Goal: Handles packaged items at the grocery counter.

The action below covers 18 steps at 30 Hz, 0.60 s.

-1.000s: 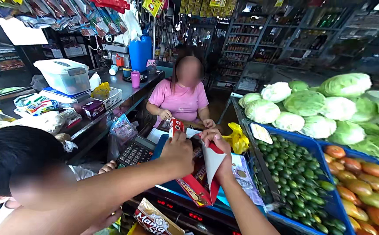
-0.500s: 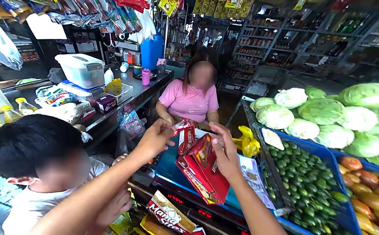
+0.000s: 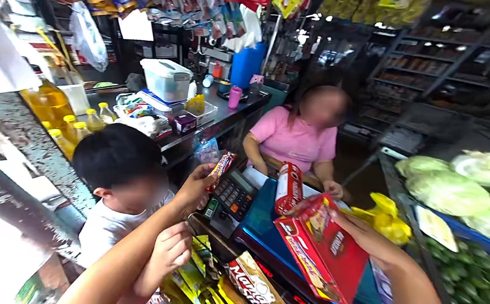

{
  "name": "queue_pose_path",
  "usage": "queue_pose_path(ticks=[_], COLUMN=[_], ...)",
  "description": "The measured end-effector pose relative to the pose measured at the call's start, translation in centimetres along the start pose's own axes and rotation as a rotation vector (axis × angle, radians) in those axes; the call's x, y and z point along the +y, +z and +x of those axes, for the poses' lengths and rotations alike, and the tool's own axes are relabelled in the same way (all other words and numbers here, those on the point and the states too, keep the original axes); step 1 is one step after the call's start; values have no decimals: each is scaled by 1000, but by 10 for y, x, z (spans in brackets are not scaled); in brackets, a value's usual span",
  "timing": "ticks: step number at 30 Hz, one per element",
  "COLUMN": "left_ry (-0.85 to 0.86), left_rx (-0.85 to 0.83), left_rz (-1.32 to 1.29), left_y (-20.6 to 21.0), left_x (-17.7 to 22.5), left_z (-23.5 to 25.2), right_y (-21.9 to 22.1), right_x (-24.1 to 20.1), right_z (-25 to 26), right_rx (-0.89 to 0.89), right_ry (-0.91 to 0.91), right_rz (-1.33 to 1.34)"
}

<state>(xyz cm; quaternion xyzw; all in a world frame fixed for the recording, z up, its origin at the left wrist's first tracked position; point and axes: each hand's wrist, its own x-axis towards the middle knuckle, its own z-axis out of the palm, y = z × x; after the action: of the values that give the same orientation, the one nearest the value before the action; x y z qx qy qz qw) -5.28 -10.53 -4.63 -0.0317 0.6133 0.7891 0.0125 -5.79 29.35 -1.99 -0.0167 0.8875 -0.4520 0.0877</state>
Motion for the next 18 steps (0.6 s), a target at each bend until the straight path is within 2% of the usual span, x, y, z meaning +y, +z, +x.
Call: queue_pose_path(ticks=[2,7,10,12,16,18], left_ry=[10,-31,-3,11,133,165], left_rx=[-28,92,90,78,227,238], left_rz=[23,-8,85,35,-197,-197], left_y=[-12,-20,-1,-3,-18,-19], left_x=[-7,-27,14,20,-42,-50], left_z=[1,0,-66,-81,-1,4], right_y=[0,-4,-14,-24,-39,-47], right_x=[1,6,2,-2,0,6], right_z=[-1,-5,-14,-22,-26,-25], right_rx=[-13,-49,-62,-16,178,245], right_ry=[6,15,-19,-42,-119,-179], right_rz=[36,82,103,107,242,374])
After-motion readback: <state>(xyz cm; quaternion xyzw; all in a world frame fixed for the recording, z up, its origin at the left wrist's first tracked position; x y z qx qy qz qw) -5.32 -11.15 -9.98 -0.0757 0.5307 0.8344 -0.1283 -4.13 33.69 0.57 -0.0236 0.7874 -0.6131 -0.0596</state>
